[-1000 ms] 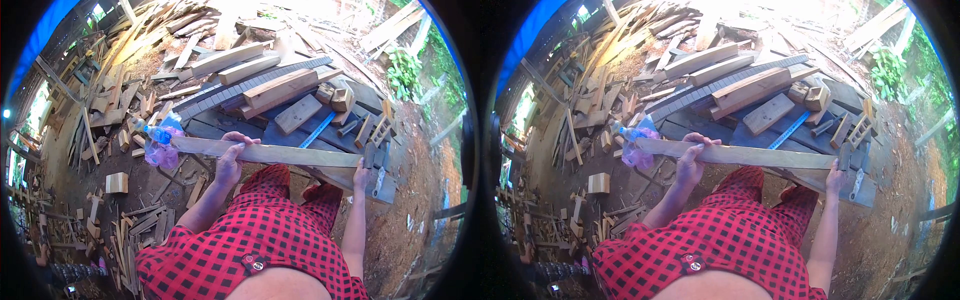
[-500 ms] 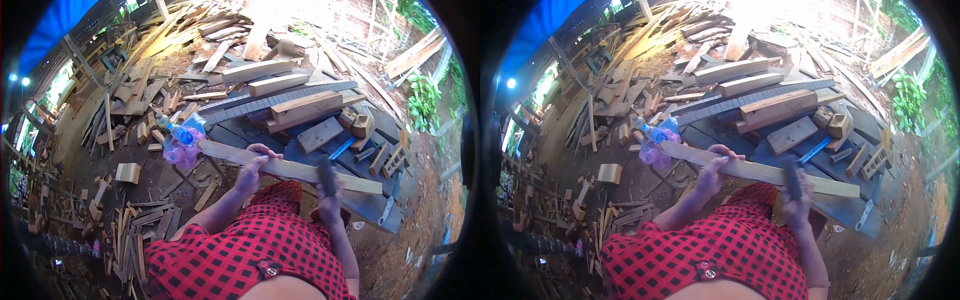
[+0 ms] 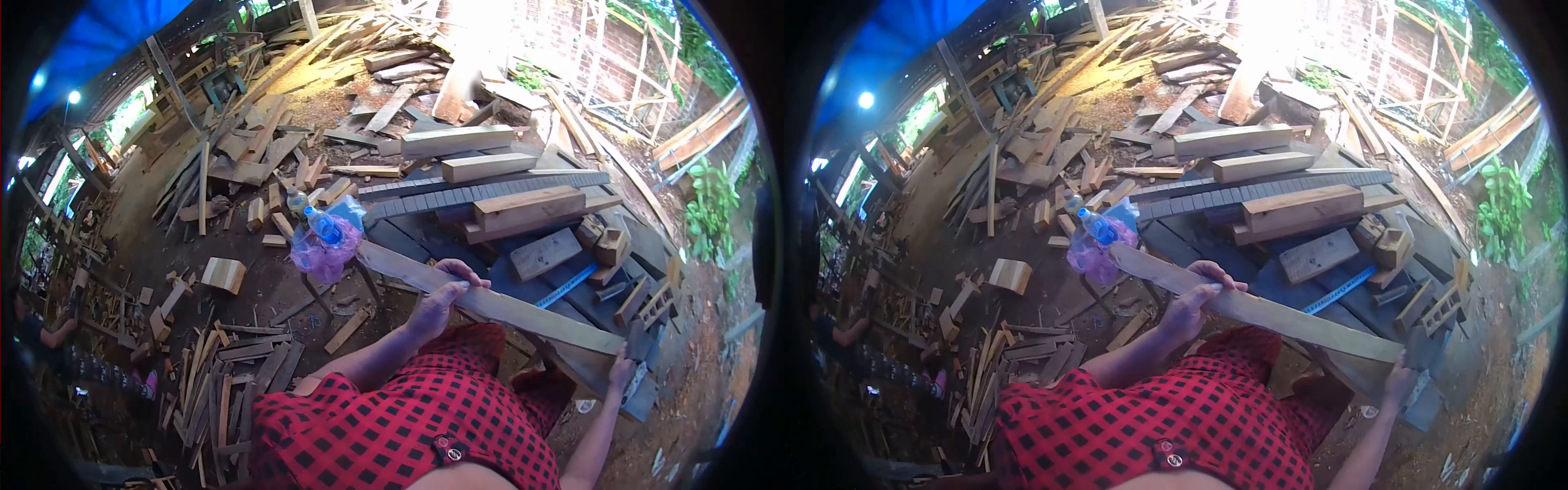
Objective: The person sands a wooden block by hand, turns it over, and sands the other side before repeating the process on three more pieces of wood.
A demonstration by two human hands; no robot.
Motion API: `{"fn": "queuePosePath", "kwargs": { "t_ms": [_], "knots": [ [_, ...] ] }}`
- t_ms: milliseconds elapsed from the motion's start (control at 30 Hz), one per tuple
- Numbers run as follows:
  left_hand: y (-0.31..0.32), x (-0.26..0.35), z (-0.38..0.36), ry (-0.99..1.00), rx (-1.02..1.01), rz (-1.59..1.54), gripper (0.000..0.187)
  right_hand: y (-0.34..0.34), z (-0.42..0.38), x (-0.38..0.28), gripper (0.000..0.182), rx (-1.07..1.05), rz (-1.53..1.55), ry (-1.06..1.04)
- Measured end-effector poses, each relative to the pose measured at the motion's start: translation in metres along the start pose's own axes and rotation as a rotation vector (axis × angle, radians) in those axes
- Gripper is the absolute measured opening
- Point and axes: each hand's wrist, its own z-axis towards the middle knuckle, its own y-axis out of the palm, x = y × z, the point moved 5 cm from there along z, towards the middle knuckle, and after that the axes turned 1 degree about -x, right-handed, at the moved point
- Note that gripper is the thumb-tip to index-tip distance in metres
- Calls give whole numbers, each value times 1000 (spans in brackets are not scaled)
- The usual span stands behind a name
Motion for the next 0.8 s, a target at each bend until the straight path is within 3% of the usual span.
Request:
{"fn": "queuePosePath", "kwargs": {
  "t_ms": [67,100,167,200,267,300,367,400,467,533,600,633,700,733,767,800],
  "knots": [
    [4,1,-1,6,-6,5,21,0,22,40,61,-51,-76,191],
    [5,3,0,23,-11,24,20,3,23,44,61,-50,-78,190],
    [6,2,-1,28,-6,17,20,5,24,40,67,126,-354,56],
    [5,2,-2,29,1,10,20,11,26,49,67,121,-352,53],
    [6,4,-3,38,-4,15,20,11,26,55,65,369,-257,-125],
    [7,4,-4,41,-11,15,20,4,22,32,65,366,-253,-126],
    [6,2,-5,44,-11,19,20,-8,-14,-48,58,-100,-546,347],
    [5,2,-4,49,-15,21,20,4,-26,-52,58,-101,-541,349],
    [5,1,-4,46,-5,18,20,39,-46,-75,47,-112,82,-66],
    [3,1,-5,41,10,16,20,54,-92,-151,40,5,240,-476],
    [2,-1,-6,15,33,-7,21,61,-134,-219,45,-228,359,-555],
    [2,-1,-8,10,37,-3,21,54,-141,-232,45,-232,361,-549],
    [2,-1,-7,-3,16,-24,21,54,-160,-258,49,-369,76,-861],
    [2,-1,-7,-2,19,-18,21,54,-154,-252,47,-387,56,-899],
    [1,-1,-8,1,18,-13,21,58,-144,-236,47,-390,62,-903],
    [0,-1,-9,5,18,-11,21,61,-125,-204,45,-375,336,-670]
  ]
}}
